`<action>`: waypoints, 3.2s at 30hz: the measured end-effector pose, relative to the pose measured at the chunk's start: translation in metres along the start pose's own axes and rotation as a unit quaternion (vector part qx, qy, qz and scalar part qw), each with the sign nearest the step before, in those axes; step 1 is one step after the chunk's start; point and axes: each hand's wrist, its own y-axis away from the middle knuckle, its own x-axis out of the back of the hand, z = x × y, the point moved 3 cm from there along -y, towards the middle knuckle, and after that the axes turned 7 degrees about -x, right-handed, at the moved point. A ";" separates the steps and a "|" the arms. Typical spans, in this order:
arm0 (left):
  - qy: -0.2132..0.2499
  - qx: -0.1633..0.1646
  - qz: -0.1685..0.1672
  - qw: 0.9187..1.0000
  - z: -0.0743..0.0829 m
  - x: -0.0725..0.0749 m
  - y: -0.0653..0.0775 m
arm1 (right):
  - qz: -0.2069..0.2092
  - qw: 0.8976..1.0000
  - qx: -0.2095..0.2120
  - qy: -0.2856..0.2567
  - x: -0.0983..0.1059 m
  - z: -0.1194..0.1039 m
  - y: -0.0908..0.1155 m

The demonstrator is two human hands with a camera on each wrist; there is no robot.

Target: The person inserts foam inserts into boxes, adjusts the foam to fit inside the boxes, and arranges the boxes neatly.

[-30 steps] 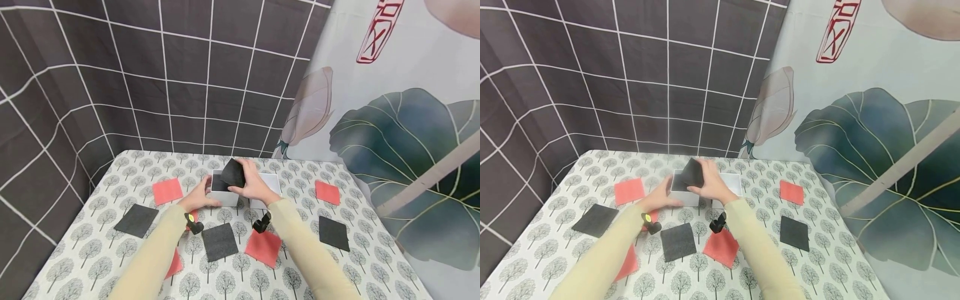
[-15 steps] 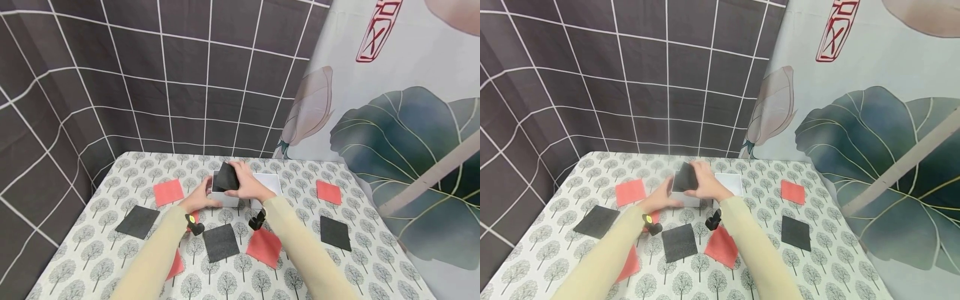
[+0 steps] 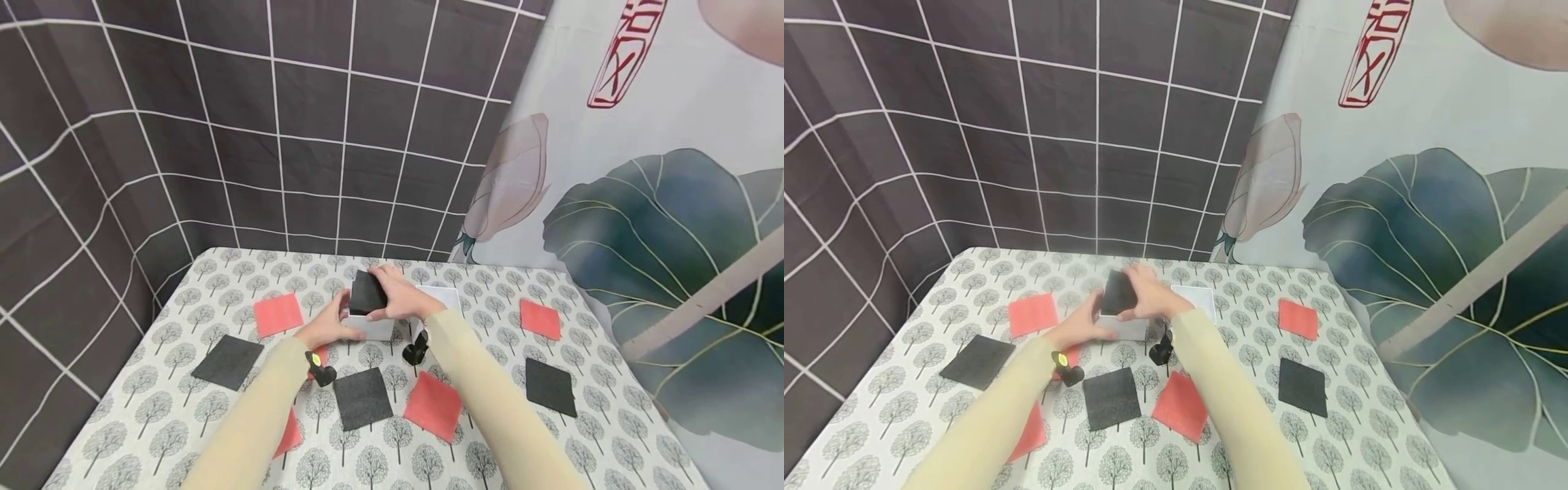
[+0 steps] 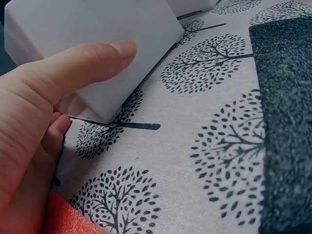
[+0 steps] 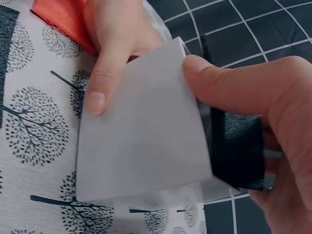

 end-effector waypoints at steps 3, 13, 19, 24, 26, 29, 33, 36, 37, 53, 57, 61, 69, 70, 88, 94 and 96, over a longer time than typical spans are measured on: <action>-0.002 -0.006 0.001 1.000 -0.002 0.000 -0.001 | -0.024 0.999 -0.011 0.021 0.000 0.001 -0.003; -0.009 -0.017 0.009 1.000 -0.003 -0.002 -0.003 | -0.081 0.995 -0.041 0.031 -0.002 0.004 -0.005; -0.011 -0.018 0.007 1.000 0.000 -0.002 -0.003 | -0.084 0.995 -0.051 -0.003 -0.003 0.005 -0.003; -0.015 -0.020 0.010 1.000 0.000 -0.002 -0.003 | -0.082 0.995 -0.051 -0.011 -0.003 0.004 0.000; -0.015 -0.020 0.011 1.000 -0.001 -0.003 -0.002 | -0.077 0.996 -0.052 -0.016 -0.003 0.003 0.002; -0.015 -0.018 0.010 1.000 -0.002 -0.003 -0.001 | -0.058 0.997 -0.053 -0.026 -0.003 0.003 0.003; -0.006 -0.018 0.012 1.000 -0.003 -0.003 -0.001 | -0.018 0.998 -0.054 -0.013 -0.003 0.005 0.002; 0.003 -0.022 0.013 1.000 -0.002 -0.003 0.000 | -0.003 0.998 -0.065 0.022 -0.006 0.006 0.000; 0.005 -0.021 0.012 1.000 -0.002 -0.003 0.001 | -0.003 0.997 -0.070 0.034 -0.008 0.007 -0.001; 0.008 -0.018 0.017 1.000 -0.003 -0.004 0.000 | 0.028 0.995 -0.095 0.033 -0.005 0.009 0.005; 0.010 -0.025 0.017 0.999 -0.001 -0.004 0.001 | 0.045 0.994 -0.101 -0.015 0.003 0.013 0.011; 0.004 -0.023 0.007 1.000 0.013 -0.004 0.007 | 0.052 0.992 -0.105 -0.039 0.004 0.015 0.017; 0.009 -0.026 0.014 1.000 -0.004 -0.005 0.001 | 0.101 0.987 -0.097 -0.081 0.001 0.013 0.034; 0.007 -0.027 0.016 0.999 -0.005 -0.005 0.000 | 0.105 0.986 -0.096 -0.084 0.000 0.013 0.036; 0.012 -0.036 0.018 0.999 -0.004 -0.005 0.002 | 0.146 0.981 -0.060 -0.112 0.003 0.002 0.083; 0.019 -0.031 0.024 0.999 -0.006 -0.004 0.001 | 0.159 0.979 -0.056 -0.115 0.002 0.006 0.100; 0.016 -0.027 0.026 0.999 -0.005 -0.004 0.002 | 0.163 0.979 -0.054 -0.108 0.003 0.008 0.104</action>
